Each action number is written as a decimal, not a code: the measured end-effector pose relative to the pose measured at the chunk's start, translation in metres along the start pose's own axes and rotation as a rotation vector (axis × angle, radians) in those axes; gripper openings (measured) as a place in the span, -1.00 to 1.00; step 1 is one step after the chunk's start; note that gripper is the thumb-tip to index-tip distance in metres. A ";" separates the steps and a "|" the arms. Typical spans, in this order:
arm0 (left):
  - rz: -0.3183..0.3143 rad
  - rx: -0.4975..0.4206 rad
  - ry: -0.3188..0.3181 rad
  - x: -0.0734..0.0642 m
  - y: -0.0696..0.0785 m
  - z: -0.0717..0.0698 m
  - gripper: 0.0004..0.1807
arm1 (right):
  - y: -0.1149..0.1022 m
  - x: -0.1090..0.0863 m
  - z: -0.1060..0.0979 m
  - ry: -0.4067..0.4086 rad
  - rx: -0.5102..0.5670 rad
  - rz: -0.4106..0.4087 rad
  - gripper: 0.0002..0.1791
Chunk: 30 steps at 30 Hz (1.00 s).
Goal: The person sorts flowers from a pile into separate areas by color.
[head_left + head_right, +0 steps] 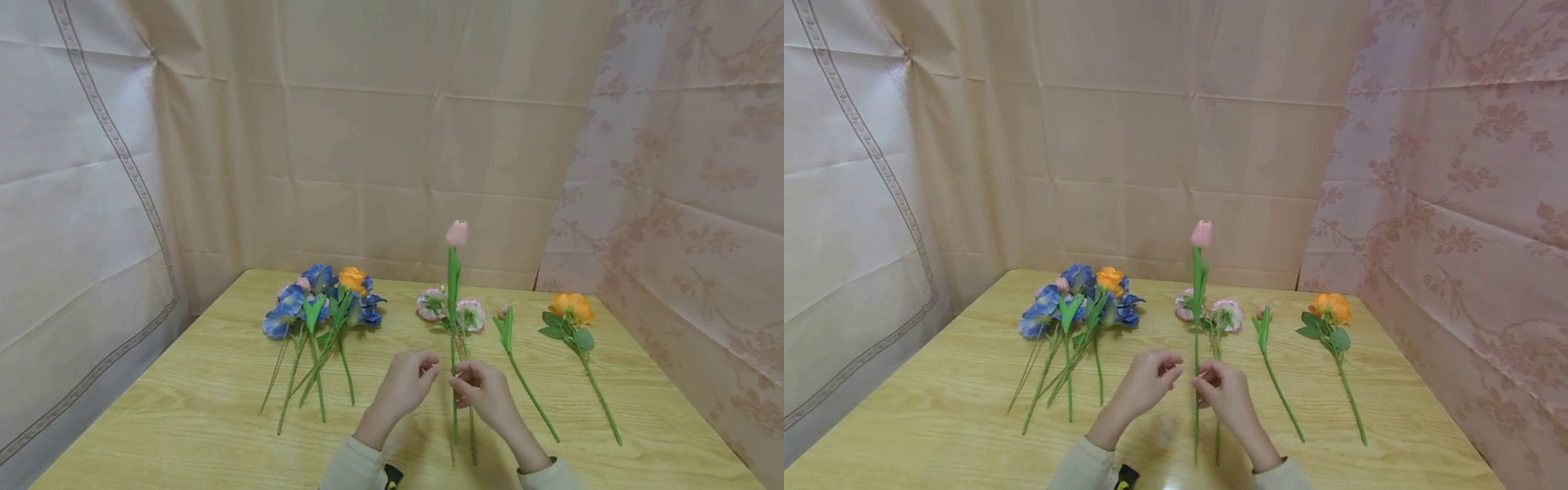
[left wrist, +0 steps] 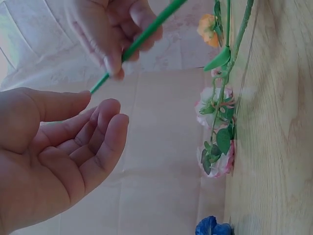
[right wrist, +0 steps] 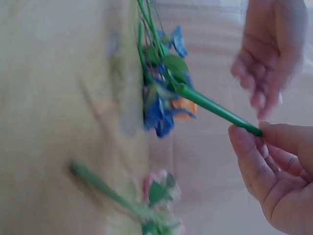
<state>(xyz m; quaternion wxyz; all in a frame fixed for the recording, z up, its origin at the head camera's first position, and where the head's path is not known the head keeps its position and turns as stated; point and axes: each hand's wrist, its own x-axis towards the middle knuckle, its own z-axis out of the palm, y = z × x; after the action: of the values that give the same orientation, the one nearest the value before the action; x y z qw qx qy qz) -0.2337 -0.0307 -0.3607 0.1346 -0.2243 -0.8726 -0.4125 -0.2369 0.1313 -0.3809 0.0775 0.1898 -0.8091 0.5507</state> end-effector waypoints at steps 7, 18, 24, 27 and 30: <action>-0.031 0.014 -0.035 -0.001 -0.002 -0.001 -0.84 | 0.005 0.007 -0.038 0.160 -0.128 0.119 -0.82; -0.040 0.026 -0.104 -0.002 -0.004 -0.002 -0.84 | 0.033 0.008 -0.100 0.118 -0.347 0.265 -0.75; -0.026 0.041 -0.130 -0.002 -0.005 -0.001 -0.83 | 0.047 0.010 -0.121 0.059 -0.441 0.347 -0.84; -0.038 0.045 -0.148 -0.002 -0.005 -0.001 -0.81 | 0.053 0.010 -0.125 0.019 -0.461 0.379 -0.90; -0.048 0.046 -0.163 -0.002 -0.006 0.000 -0.82 | 0.056 0.011 -0.126 -0.009 -0.458 0.414 -0.89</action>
<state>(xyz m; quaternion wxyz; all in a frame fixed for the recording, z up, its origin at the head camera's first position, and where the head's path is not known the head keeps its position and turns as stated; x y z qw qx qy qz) -0.2347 -0.0344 -0.3658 0.0586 -0.2330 -0.8950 -0.3759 -0.2797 0.2629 -0.3778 0.0007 0.0011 -0.9340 0.3572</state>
